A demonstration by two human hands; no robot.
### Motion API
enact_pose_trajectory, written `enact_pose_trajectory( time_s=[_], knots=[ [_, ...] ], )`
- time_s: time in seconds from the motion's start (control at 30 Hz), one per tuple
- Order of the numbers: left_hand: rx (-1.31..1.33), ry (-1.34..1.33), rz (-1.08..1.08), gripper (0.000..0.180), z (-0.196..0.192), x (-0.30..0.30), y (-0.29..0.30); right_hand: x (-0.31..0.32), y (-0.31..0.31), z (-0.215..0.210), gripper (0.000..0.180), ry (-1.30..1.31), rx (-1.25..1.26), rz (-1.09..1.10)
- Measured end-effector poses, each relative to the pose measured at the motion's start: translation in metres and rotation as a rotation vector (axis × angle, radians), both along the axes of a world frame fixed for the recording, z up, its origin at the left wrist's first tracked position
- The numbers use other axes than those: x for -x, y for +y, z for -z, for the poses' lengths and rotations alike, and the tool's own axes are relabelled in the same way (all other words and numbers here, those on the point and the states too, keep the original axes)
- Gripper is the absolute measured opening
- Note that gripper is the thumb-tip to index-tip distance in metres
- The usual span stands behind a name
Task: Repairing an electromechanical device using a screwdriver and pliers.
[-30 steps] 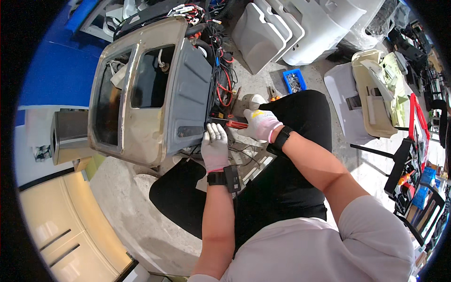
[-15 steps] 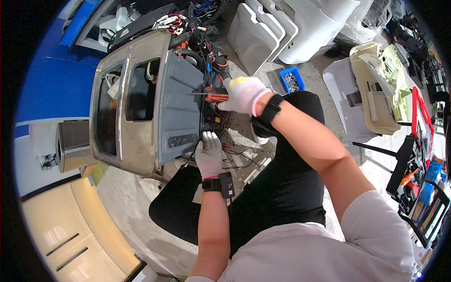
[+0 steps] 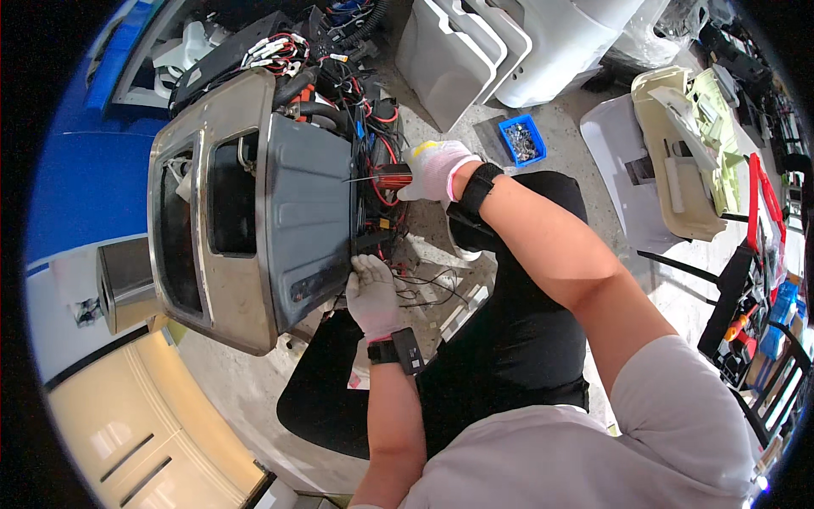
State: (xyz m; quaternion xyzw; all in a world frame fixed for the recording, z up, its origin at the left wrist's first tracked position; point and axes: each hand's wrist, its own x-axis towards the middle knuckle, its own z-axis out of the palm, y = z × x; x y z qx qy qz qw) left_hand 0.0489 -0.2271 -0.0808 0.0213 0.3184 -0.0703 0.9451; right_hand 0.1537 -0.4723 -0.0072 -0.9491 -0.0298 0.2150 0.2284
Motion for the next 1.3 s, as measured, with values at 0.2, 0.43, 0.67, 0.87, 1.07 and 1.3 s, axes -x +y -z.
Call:
enact_pose_trajectory(
  time_s=[0.2,0.43,0.67,0.87,1.07,1.3],
  knots=[
    [0.150,-0.171,-0.007,0.022,0.020,0.005,0.007,-0.002,-0.004,-0.001,0.053,0.033,0.040,-0.048],
    [-0.177,-0.123,0.137,0.020,0.008,0.007,-0.008,-0.010,-0.008,0.003,0.050,-0.021,0.094,0.026],
    [-0.130,0.038,-0.136,0.023,0.004,0.000,-0.018,-0.013,-0.011,0.001,0.053,-0.005,0.092,0.013],
    [-0.097,0.050,-0.124,0.024,0.000,0.002,-0.016,-0.015,-0.013,-0.001,0.054,0.014,0.068,0.006],
    [-0.140,0.019,-0.130,0.021,0.012,0.003,-0.010,-0.013,-0.015,0.000,0.055,0.024,0.040,0.023],
    [-0.078,-0.442,0.316,0.016,0.026,0.011,0.006,-0.014,-0.011,-0.003,0.057,0.042,0.046,0.008]
  ],
)
